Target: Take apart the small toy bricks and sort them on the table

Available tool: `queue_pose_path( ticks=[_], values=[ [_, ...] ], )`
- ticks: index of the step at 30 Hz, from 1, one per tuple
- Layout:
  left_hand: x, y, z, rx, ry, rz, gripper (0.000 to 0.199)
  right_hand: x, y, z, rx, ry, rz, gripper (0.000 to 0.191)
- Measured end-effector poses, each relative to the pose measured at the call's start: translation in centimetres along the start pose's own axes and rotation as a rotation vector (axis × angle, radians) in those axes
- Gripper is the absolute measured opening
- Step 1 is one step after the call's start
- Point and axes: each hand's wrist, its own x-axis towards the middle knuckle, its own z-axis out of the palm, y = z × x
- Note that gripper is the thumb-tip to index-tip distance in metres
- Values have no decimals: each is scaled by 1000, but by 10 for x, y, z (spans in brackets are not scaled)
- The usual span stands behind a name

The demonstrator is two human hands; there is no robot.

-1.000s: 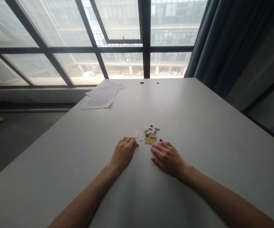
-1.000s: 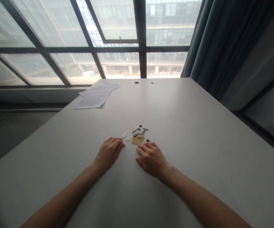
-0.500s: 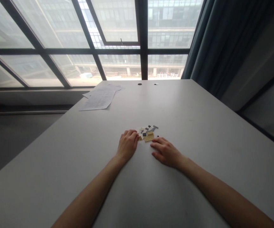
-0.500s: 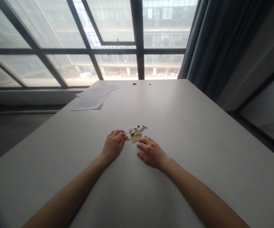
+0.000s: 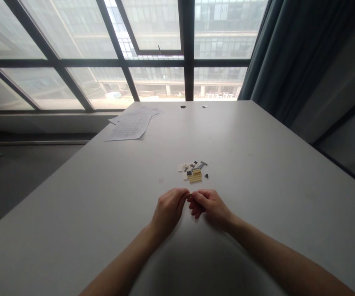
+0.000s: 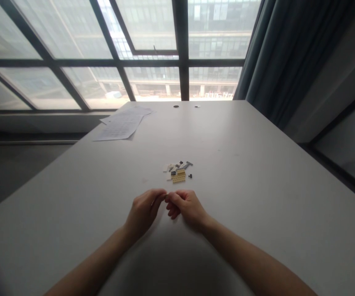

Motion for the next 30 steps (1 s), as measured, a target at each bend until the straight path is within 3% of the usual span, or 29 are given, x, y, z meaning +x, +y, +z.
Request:
queue_pose_path(
  ticks=[12,20,30],
  values=[
    [-6,-5,-2,-113,-11,139,6,-6,0,-5,126,66,13,22],
    [-6,-4,2,-106,30,74,16,-5,0,-7,50,110,-34,23],
    [-11,0,7,-166,33,-123,6,-7,-7,-4,34,143,-60,27]
  ],
)
